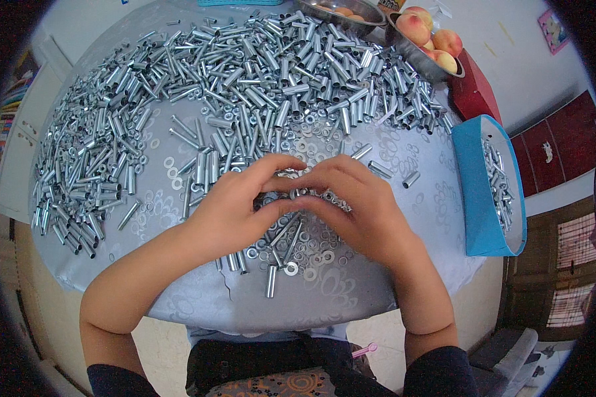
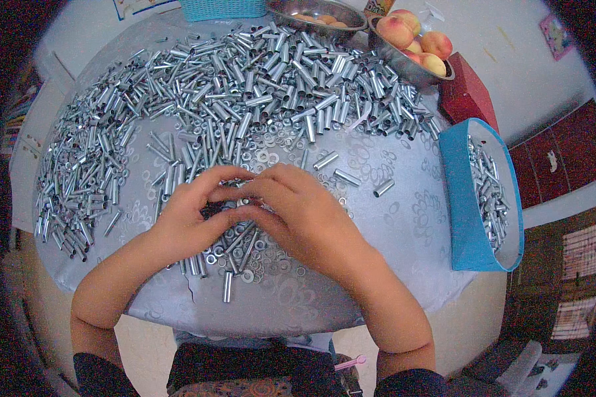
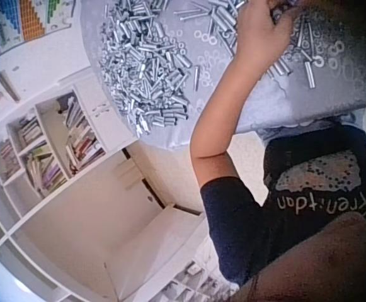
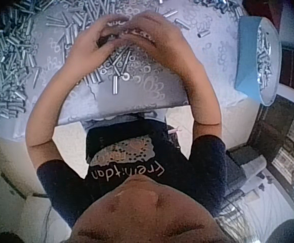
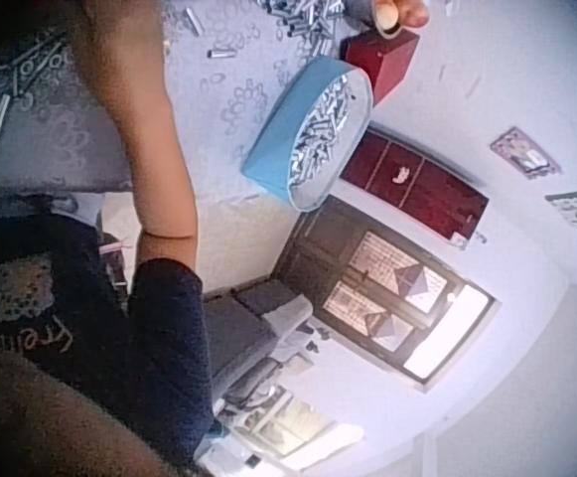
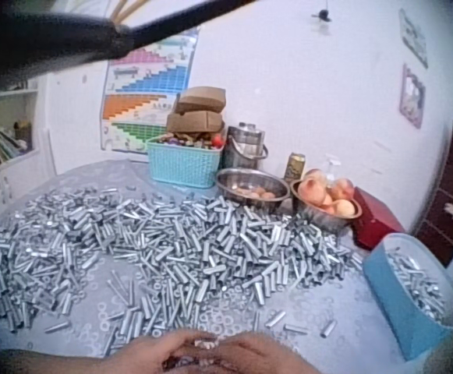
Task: The person repeatedly picks up metal bolts and washers from a large pile on a table. They insert the washers onto the bolts by hand and place the assembled units into a blue container on the right. The task continues throughout the clip with consistent hand movements.
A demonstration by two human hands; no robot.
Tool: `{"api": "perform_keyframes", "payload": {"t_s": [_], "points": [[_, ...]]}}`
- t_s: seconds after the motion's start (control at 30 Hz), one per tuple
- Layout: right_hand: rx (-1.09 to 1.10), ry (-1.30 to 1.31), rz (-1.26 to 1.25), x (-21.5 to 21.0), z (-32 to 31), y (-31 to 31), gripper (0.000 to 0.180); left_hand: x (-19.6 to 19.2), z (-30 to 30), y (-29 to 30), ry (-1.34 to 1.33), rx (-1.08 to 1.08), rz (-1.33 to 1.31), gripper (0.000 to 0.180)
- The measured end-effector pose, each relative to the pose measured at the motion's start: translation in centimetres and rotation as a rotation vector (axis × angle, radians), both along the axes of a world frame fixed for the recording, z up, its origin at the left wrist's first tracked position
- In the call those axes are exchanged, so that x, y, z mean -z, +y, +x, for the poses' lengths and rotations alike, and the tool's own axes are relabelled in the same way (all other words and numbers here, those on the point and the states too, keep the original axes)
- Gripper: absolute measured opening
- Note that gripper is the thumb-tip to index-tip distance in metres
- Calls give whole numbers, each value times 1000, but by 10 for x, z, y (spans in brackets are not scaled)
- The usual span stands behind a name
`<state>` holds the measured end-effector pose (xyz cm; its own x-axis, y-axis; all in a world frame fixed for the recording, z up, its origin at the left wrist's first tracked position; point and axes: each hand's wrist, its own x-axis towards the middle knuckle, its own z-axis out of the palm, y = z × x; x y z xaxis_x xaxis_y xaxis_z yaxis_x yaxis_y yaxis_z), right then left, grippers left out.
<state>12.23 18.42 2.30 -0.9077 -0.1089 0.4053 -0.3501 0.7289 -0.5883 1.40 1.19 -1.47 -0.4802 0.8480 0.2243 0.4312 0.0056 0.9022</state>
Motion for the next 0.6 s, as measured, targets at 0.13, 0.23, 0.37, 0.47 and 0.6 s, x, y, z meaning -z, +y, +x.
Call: {"api": "perform_keyframes", "payload": {"t_s": [0.13, 0.23, 0.37, 0.47, 0.6], "points": [[99, -135, -102, -7, 2, -3, 27, -3, 2, -1, 6, -13, -30, 40], [61, -143, -140, -11, 4, 0, 26, -7, 2, -1, -14, -36, -37, 38], [23, -196, -144, -11, 5, 12, 25, -7, 1, -2, -56, -22, -42, 35], [69, -142, -144, -8, 2, 12, 35, -5, 2, -1, -66, -16, -30, 34], [20, -170, -190, -7, 0, 5, 22, 1, 0, 0, -4, -19, 9, 32]]}}
